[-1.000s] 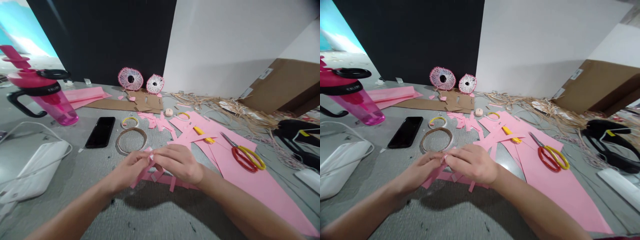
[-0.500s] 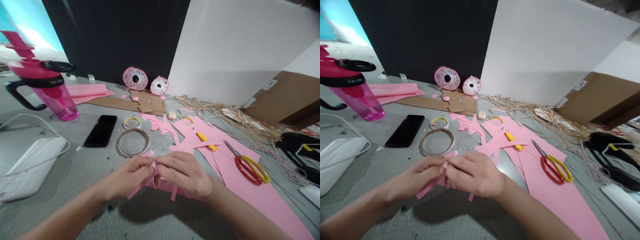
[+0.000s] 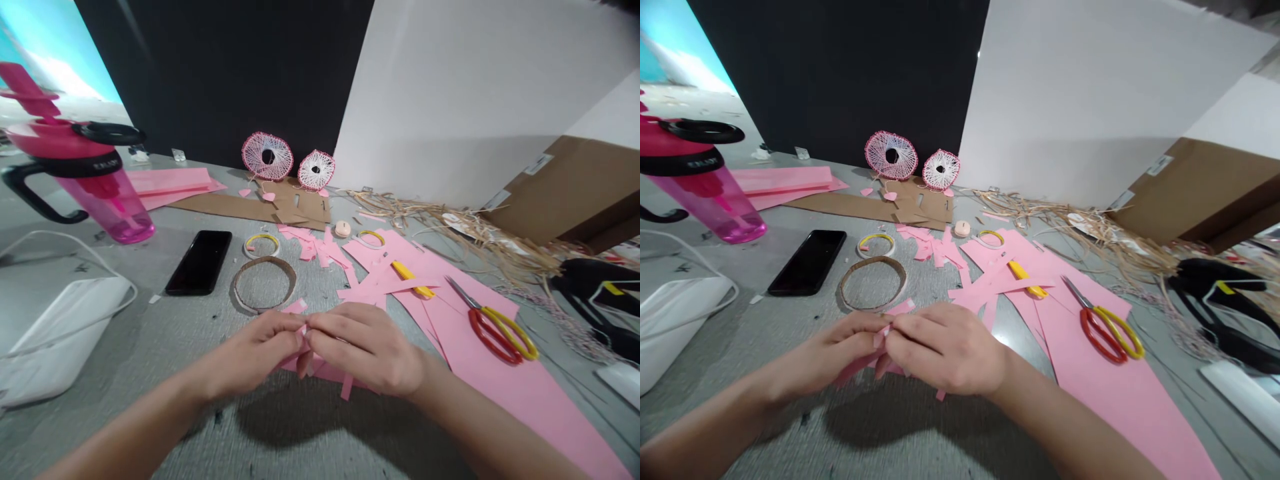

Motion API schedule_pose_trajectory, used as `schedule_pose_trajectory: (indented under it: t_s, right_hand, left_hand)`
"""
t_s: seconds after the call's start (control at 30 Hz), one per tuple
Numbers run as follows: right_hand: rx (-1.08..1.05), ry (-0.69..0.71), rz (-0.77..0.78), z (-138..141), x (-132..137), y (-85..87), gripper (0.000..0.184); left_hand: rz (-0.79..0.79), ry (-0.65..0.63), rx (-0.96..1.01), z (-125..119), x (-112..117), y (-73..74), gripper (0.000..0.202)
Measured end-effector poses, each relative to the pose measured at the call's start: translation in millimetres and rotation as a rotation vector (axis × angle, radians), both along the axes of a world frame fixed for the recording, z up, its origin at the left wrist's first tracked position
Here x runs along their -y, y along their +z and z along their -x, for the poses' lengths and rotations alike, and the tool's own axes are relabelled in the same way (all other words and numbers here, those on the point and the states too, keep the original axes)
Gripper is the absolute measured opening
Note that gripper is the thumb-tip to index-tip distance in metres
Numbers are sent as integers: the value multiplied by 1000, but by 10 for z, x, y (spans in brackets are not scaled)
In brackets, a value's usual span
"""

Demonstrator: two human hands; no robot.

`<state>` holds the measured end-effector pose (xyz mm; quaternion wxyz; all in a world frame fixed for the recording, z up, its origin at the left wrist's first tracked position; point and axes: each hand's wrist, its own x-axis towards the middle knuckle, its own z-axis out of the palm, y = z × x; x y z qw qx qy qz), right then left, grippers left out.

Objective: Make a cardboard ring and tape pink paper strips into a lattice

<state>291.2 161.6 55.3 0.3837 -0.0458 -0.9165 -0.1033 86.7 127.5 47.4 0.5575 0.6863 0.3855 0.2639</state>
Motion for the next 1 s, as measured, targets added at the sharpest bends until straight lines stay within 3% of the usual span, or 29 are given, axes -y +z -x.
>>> schedule_pose_trajectory:
  t_s: [0.23, 0.37, 0.5, 0.63, 0.7, 0.87, 0.93, 1.0]
  right_hand:
    - [39, 9, 15, -23, -12, 9, 17]
    - [26, 36, 87, -34, -31, -20, 25]
    - [-157, 62, 469, -10, -28, -50, 26]
    - [-401, -212, 898, 61, 0, -53, 22]
    - [-344, -274, 1011, 110, 34, -53, 16]
    - [-233, -187, 1209, 151, 43, -23, 14]
    - [-258, -213, 1230, 99, -52, 0, 16]
    - [-249, -291, 1240, 35, -182, -5, 19]
  left_hand:
    - [63, 39, 71, 41, 8, -5, 35]
    - [-53, 158, 108, 57, 17, 42, 33]
    - [-75, 214, 45, 26, 26, 107, 37]
    - [-110, 175, 18, -8, 8, 76, 43]
    - [-182, 203, -28, -26, 0, 36, 42]
    - [-303, 239, -156, -63, -11, -18, 40]
    - [-366, 338, -116, -51, -40, -20, 39]
    - [-434, 519, -7, -16, -95, -30, 37]
